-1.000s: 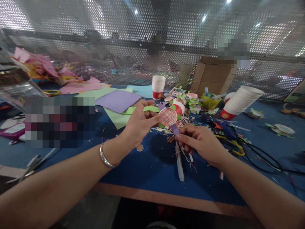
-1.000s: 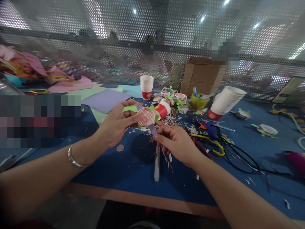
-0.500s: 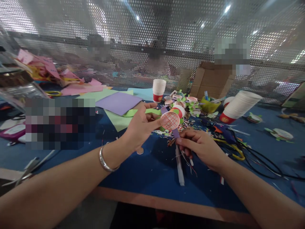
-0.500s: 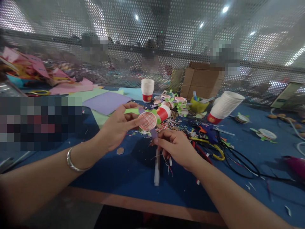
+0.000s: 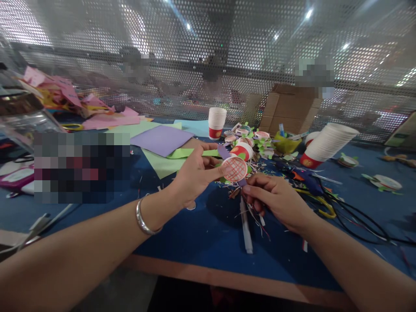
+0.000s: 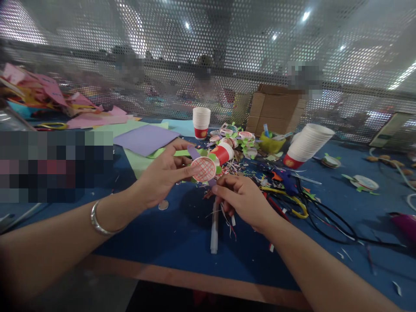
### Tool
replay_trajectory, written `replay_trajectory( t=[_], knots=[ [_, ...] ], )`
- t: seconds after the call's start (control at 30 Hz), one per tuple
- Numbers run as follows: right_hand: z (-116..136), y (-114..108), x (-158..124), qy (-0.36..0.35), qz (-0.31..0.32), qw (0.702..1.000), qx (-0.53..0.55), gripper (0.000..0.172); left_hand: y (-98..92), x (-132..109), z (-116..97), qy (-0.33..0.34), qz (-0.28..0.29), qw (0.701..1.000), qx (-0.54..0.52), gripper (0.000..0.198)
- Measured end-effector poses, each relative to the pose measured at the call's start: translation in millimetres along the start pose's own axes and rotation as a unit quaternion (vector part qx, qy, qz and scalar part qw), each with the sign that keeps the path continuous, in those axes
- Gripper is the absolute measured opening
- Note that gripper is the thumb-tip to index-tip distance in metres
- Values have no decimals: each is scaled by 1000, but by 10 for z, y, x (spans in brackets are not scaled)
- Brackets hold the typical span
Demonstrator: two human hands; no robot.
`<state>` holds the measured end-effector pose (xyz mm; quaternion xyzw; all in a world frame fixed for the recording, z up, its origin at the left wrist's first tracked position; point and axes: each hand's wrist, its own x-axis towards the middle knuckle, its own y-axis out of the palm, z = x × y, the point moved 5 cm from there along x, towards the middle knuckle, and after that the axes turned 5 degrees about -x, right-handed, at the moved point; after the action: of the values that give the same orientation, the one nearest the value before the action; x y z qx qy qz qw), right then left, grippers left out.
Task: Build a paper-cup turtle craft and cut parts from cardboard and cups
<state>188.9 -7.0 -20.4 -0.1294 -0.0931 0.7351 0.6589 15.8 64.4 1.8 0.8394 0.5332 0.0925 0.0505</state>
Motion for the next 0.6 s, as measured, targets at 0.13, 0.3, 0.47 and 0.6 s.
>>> replay_trajectory(
  t=[0.13, 0.3, 0.47, 0.6],
  knots=[
    [26, 14, -14, -1, 3, 1000, -1, 28, 1, -5, 11, -11, 6, 1000, -19, 64],
    [18, 36, -14, -8, 11, 1000, -10, 30, 15, -6, 95, -21, -5, 999, -31, 65],
    [6, 49, -5, -12, 16, 999, -27, 29, 33, -21, 89, -14, -9, 999, -51, 61],
    [13, 53, -2, -15, 9, 1000, -13, 33, 17, -33, 36, -12, -19, 999, -47, 54]
  ],
)
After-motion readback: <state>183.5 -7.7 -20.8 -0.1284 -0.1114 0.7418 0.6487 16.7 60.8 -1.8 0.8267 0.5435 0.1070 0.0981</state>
